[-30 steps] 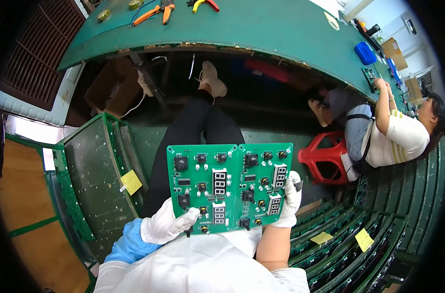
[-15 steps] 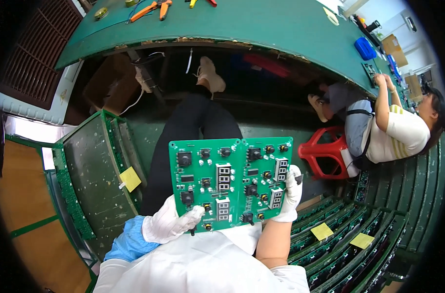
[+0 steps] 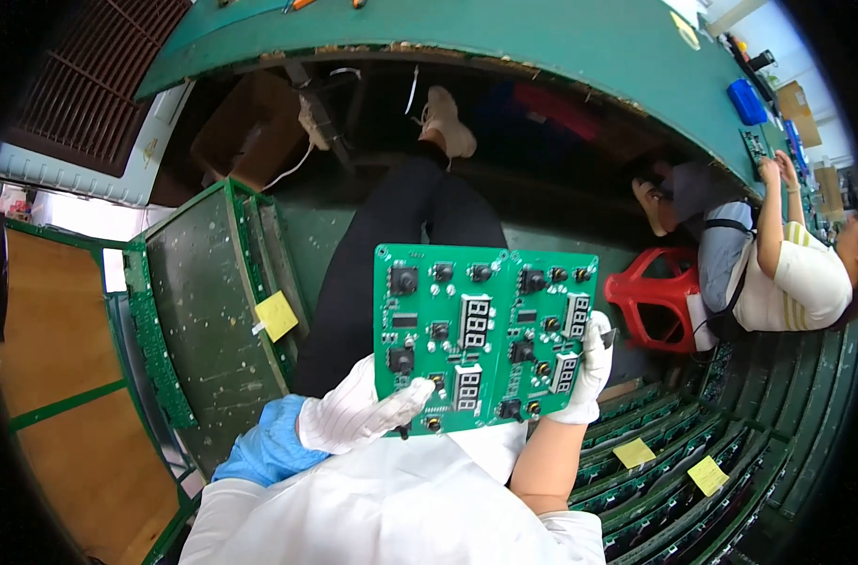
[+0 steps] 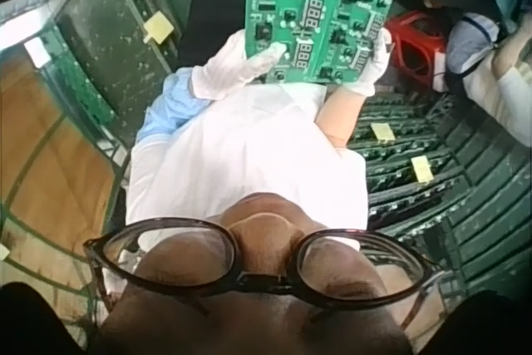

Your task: The person inspects a dual PCB assembly with 7-segment displays and knobs by hand.

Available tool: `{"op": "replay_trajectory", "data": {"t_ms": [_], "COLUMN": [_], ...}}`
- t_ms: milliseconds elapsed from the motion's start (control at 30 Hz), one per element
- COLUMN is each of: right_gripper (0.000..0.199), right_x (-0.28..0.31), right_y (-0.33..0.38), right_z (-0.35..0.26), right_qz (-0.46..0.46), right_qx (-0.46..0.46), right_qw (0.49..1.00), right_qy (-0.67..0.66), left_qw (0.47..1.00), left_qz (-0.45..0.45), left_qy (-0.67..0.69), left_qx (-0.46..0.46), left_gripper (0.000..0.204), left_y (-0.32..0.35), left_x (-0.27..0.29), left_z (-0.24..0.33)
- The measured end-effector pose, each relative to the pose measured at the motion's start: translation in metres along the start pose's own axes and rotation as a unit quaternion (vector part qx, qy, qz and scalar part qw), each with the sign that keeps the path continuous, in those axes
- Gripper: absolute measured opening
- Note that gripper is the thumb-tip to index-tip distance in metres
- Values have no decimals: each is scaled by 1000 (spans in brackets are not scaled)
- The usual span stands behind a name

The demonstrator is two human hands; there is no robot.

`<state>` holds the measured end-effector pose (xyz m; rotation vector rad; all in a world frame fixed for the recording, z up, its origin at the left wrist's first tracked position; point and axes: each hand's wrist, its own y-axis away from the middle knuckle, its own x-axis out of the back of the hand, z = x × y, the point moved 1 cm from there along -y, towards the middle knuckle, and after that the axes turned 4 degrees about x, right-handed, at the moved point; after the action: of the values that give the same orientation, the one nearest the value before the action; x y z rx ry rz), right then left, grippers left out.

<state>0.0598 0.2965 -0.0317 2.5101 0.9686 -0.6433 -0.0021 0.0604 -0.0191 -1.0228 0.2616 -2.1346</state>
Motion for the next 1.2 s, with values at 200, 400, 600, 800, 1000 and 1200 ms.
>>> {"op": "replay_trajectory", "data": {"t_ms": [200,400,600,800,1000,1200], "right_gripper": [10,11,12,11,7,6], "right_x": [5,18,6,-6,-12,-7], "right_y": [-3,-4,10,20,19,16], "right_z": [5,4,-6,-13,-13,-13], "right_qz": [21,15,14,34,44,42], "right_qx": [-8,-5,5,-1,-5,-37], "right_qw": [1000,1000,1000,999,999,998], "right_qy": [-4,13,-18,-29,-30,-22], "left_qw": [999,880,932,735,734,570], "left_qz": [3,-134,-127,-150,-93,-41], "left_qy": [48,378,284,521,555,677], "left_qx": [-4,254,187,408,380,465], "left_gripper": [52,56,55,28,32,80], "left_y": [-1,11,7,-12,5,-13], "left_x": [-4,-6,4,20,8,13], "left_z": [-5,-2,3,15,6,21]}}
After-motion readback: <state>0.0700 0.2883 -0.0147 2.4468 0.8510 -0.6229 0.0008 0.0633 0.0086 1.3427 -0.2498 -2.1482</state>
